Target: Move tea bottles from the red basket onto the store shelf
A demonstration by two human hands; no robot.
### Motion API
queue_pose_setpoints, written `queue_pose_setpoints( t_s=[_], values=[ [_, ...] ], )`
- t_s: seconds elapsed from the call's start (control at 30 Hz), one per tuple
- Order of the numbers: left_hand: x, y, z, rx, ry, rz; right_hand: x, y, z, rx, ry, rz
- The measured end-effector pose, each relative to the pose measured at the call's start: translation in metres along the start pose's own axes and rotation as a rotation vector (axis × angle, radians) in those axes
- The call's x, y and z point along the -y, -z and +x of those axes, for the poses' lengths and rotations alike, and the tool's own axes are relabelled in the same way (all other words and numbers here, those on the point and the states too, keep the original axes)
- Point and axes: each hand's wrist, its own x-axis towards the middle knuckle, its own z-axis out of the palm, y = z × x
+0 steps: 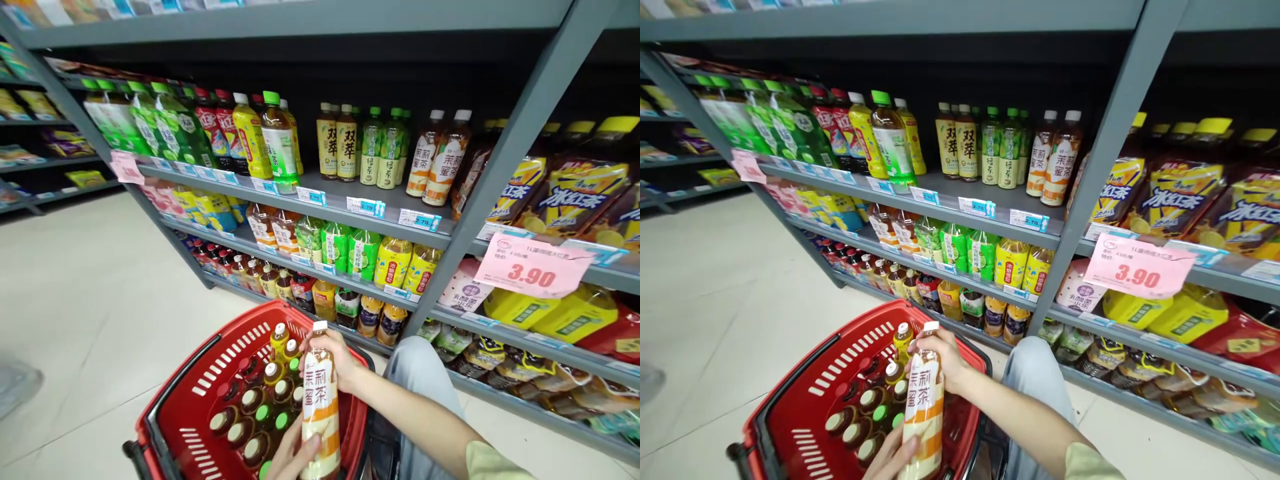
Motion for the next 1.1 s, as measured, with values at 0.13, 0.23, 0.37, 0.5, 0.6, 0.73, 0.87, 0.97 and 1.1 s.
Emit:
queue_pose_setpoints(
  t_s=[0.13, 0.23, 0.37, 0.5, 0.6, 0.73, 0.87, 0.97, 1.1],
  values=[
    [0.003, -0.008, 0.000, 0.118, 0.045, -0.191, -0.004, 0.007, 0.006, 0.068, -0.056, 0.138],
    [0.007, -0.011, 0.005, 0.174, 0.089, -0.203, -0.008, 0.010, 0.012, 0.048, -0.084, 0.065],
    [0.018, -0.011, 0.010, 0.203, 0.126, -0.131, -0.017, 0.017, 0.015, -0.166, -0.235, -0.096],
    [0.023, -0.012, 0.009, 0.167, 0.079, 0.004, -0.026, 0.026, 0.012, -0.263, -0.260, -0.201],
    [0.026, -0.012, 0.008, 0.148, -0.014, 0.072, -0.031, 0.028, 0.009, -0.234, -0.198, -0.277],
    [0.026, -0.009, 0.007, 0.152, -0.026, 0.143, -0.033, 0.025, 0.006, -0.207, -0.144, -0.327],
    [0.020, -0.007, 0.005, 0.143, -0.053, 0.193, -0.030, 0.021, 0.003, -0.154, -0.082, -0.342],
    [0.018, -0.007, 0.005, 0.154, -0.055, 0.226, -0.026, 0.020, 0.000, -0.089, -0.025, -0.365],
    [0.020, -0.008, 0.006, 0.150, -0.070, 0.277, -0.023, 0.022, -0.002, -0.016, 0.061, -0.421]
  ],
)
